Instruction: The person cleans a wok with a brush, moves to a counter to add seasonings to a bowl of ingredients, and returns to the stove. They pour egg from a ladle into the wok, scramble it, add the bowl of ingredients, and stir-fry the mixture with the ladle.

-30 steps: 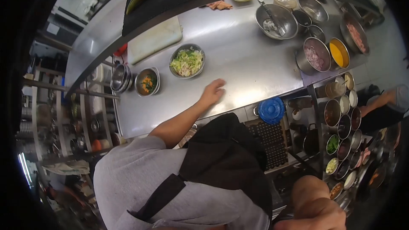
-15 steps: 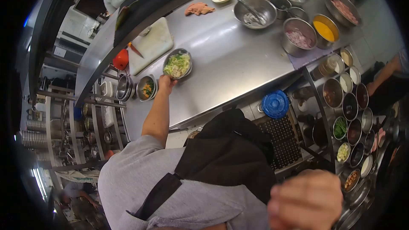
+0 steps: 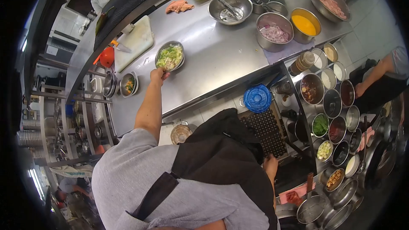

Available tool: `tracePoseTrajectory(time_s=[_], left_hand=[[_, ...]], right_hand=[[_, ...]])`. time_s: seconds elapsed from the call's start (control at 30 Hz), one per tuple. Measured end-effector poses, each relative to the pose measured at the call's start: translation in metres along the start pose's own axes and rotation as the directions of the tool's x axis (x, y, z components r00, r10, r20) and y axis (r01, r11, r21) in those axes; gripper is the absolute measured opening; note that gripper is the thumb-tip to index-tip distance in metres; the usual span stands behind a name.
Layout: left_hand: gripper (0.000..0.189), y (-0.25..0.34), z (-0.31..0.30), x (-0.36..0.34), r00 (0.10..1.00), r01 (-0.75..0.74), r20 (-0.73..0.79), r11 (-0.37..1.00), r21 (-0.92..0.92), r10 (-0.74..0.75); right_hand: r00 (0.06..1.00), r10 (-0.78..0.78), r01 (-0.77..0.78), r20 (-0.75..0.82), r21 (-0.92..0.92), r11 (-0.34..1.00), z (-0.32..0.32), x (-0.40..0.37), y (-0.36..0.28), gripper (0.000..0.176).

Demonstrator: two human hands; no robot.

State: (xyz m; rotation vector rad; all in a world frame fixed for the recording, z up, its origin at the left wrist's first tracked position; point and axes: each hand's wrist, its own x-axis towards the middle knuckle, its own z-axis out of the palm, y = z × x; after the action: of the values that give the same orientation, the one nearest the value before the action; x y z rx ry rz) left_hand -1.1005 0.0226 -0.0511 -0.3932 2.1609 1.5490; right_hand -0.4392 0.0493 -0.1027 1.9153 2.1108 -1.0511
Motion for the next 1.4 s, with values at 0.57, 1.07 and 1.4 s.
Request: tracePoseTrajectory(time_s=[0.57,1.07,1.4], left_hand=[[0.007,0.009,0.017,-0.037,0.974,-0.210,0.051,0.963,-0.167,0.221],[0.016,0.044,0.185,-0.211,0.834,-0.250,0.436,0.936,-0.249,0.339],[0.013,0.053,0.316,-0.303,0.696,-0.228,0.673,0.966,-0.123,0.250]], right_hand=[[0.983,-0.184,0.184,0.015,0.019,0.983,-0.044,0.101,-0.101,0.028],[0.875,-0.138,0.271,-0.464,0.235,0.933,-0.268,0.416,-0.119,0.033],[0.797,-0.350,0.522,-0.493,0.269,0.810,-0.318,0.412,-0.073,0.015]])
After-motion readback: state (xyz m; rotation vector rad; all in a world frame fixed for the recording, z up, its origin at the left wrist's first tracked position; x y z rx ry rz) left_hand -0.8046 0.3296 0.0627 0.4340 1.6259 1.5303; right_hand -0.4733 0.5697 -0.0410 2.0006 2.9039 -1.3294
